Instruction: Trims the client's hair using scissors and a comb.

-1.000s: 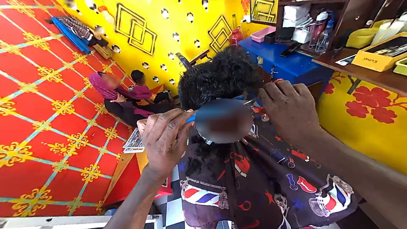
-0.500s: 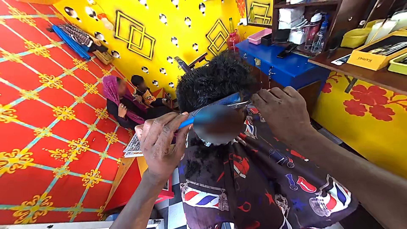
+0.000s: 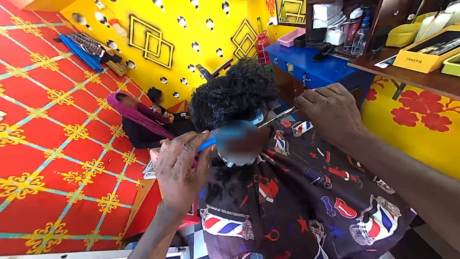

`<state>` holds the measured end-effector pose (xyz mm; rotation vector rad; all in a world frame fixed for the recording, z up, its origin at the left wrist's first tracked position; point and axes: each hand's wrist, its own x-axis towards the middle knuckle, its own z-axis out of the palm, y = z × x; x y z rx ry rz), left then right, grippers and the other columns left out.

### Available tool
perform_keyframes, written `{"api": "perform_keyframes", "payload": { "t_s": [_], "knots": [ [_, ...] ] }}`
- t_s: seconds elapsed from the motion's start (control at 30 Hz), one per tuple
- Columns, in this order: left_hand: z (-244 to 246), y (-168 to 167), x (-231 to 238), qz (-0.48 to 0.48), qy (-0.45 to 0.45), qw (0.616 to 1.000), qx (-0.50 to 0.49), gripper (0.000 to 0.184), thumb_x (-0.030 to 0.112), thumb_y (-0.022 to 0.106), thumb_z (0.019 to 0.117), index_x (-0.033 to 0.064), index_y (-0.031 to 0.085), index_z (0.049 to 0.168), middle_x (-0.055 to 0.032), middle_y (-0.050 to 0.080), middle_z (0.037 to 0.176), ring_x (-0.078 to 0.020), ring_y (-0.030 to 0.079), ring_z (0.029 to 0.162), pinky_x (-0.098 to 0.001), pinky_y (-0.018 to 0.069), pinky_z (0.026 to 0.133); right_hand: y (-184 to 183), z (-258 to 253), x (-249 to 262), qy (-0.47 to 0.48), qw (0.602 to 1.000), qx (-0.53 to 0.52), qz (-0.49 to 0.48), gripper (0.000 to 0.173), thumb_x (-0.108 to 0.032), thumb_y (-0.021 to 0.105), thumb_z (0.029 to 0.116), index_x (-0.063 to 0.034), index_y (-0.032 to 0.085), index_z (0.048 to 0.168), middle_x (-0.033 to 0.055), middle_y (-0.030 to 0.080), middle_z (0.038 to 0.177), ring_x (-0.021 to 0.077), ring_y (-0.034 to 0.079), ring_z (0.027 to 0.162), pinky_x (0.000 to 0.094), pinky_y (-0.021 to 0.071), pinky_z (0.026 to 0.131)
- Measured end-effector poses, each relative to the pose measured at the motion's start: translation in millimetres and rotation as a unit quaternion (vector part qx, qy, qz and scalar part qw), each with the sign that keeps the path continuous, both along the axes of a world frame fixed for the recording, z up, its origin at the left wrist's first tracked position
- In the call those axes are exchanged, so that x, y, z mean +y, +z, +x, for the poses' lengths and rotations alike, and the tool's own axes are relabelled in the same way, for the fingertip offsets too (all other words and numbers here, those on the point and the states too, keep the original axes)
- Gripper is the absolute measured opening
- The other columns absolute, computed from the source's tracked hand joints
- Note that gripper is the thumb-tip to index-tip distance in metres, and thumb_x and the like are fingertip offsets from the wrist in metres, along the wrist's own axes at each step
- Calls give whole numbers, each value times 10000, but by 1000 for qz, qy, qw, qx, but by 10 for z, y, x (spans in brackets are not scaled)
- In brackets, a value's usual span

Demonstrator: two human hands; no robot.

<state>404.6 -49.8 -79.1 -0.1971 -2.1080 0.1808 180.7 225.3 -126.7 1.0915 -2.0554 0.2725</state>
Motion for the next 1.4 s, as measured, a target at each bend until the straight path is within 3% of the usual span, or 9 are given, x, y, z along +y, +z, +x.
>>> {"api": "perform_keyframes", "payload": {
  "t_s": [0.2, 0.4, 0.53, 0.6, 0.77, 0.97, 1.2, 1.3, 1.4],
  "knots": [
    [-44, 8, -5, -25, -11, 999, 32, 254, 199, 762, 941, 100, 757, 1175, -82, 731, 1156, -212, 654, 980, -429, 426, 848, 94, 46, -247, -7, 1000, -5, 21, 319, 92, 657, 894, -18, 674, 1193, 180, 676, 1169, 376, 641, 1094, 524, 476, 838],
    [-50, 8, -9, -33, -14, 998, 43, 247, 196, 766, 934, 100, 759, 1162, -83, 736, 1133, -210, 655, 991, -427, 419, 852, 50, 67, -271, 10, 999, 30, 25, 333, 188, 663, 830, -22, 694, 1086, 153, 723, 1027, 323, 691, 899, 462, 485, 807],
    [-52, 6, -17, -32, -19, 999, 40, 242, 194, 767, 935, 103, 758, 1158, -76, 735, 1132, -203, 653, 973, -427, 416, 844, 33, 64, -298, -6, 999, 28, 16, 380, 172, 641, 852, -33, 680, 1169, 150, 696, 1114, 334, 662, 1026, 480, 467, 843],
    [-50, 16, -19, -21, -20, 998, 54, 258, 195, 771, 931, 89, 751, 1165, -91, 734, 1139, -217, 656, 981, -431, 423, 850, 15, 67, -318, 8, 999, 31, -11, 351, 171, 631, 860, -31, 691, 1140, 156, 713, 1087, 328, 679, 953, 455, 471, 766],
    [17, 187, -72, 56, -33, 996, 61, 315, 228, 655, 1012, 37, 668, 1263, -118, 691, 1219, -197, 650, 1127, -388, 508, 951, -198, 127, -303, 46, 985, -47, -158, 212, 37, 583, 973, -45, 708, 1123, 155, 742, 1088, 346, 722, 962, 491, 553, 795],
    [-34, 209, -391, 24, -95, 993, -71, 261, 247, 576, 1057, 54, 749, 1086, -92, 759, 935, -146, 642, 782, -414, 401, 820, -425, 219, -125, 8, 984, -82, -159, 186, 31, 605, 961, -30, 718, 1096, 162, 743, 1094, 351, 722, 990, 527, 538, 855],
    [84, -309, -654, 153, -134, 967, -152, 265, 297, 586, 1034, 129, 783, 1090, 9, 764, 1026, -56, 657, 897, -397, 422, 883, -120, 407, 73, -35, 995, -52, -75, 234, 58, 605, 943, -19, 693, 1146, 196, 726, 1155, 398, 706, 1032, 574, 503, 894],
    [153, -279, -689, 291, -157, 913, -239, 279, 320, 654, 993, 151, 749, 1194, 44, 721, 1138, -71, 685, 1027, -279, 580, 915, 80, 545, 49, -70, 997, -28, -28, 238, 91, 640, 912, -21, 676, 1119, 185, 718, 1107, 376, 698, 982, 547, 483, 862],
    [167, -153, -701, 346, -147, 896, -236, 311, 217, 793, 890, 169, 742, 1193, 35, 726, 1160, -122, 691, 1066, -311, 594, 912, 229, 673, -24, -96, 995, -27, 31, 301, 46, 695, 902, -17, 653, 1193, 194, 680, 1200, 389, 653, 1112, 561, 455, 937]
  ]
}}
